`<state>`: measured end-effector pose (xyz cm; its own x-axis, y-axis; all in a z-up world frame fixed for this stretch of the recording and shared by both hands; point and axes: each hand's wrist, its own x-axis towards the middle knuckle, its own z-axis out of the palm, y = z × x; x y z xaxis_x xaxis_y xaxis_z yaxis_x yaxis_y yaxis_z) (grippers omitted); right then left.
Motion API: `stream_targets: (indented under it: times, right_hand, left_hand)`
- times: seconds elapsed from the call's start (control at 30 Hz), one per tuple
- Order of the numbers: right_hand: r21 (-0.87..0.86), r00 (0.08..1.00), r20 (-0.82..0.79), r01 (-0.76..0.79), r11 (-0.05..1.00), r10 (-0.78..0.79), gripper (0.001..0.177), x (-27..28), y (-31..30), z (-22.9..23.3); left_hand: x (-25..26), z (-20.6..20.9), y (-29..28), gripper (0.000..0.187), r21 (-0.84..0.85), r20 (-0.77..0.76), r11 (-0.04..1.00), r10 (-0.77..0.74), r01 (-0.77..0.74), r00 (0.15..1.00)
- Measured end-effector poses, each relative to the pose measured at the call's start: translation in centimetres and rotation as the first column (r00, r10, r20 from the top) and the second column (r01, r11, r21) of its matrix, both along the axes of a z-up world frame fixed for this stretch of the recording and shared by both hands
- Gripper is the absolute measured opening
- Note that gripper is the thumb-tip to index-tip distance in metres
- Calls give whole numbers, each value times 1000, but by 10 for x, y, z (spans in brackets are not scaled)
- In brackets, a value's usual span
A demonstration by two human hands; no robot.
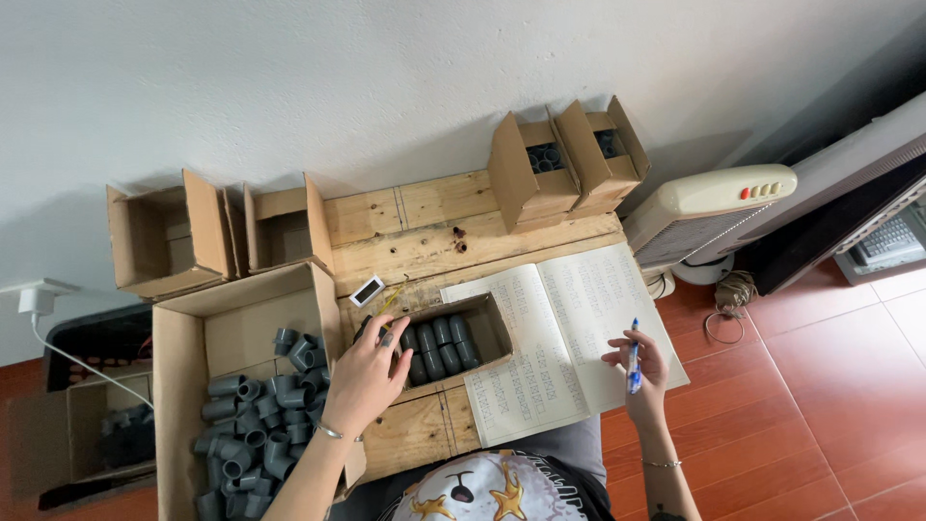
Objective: The person repeatedly picks up gray plastic pipe fittings from a box, measures them with a yellow tape measure, and records the measurements in a notebook. The person handles each fitting one at a time, measures its length, and writes down the result before returning the fitting to the box.
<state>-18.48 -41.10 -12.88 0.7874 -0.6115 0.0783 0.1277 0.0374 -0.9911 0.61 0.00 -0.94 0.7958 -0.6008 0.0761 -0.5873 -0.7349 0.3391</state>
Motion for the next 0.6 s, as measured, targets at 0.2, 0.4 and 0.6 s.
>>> stream_targets:
  times: [0.2, 0.4, 0.6]
  right_hand:
    - [-229, 963, -12, 259, 938, -268, 12, -7, 5, -6]
    - [-274, 961, -108, 219, 937, -256, 15, 1, 13, -4]
    - [-494, 852, -213, 328, 805, -478, 31, 1, 5, -3]
  left_hand:
    - [0, 0, 0, 48, 34, -18, 999, 12, -12, 1000]
    - [1, 2, 0, 48, 48, -35, 999, 24, -22, 999]
    - [1, 2, 0, 48, 44, -23, 999, 28, -27, 999]
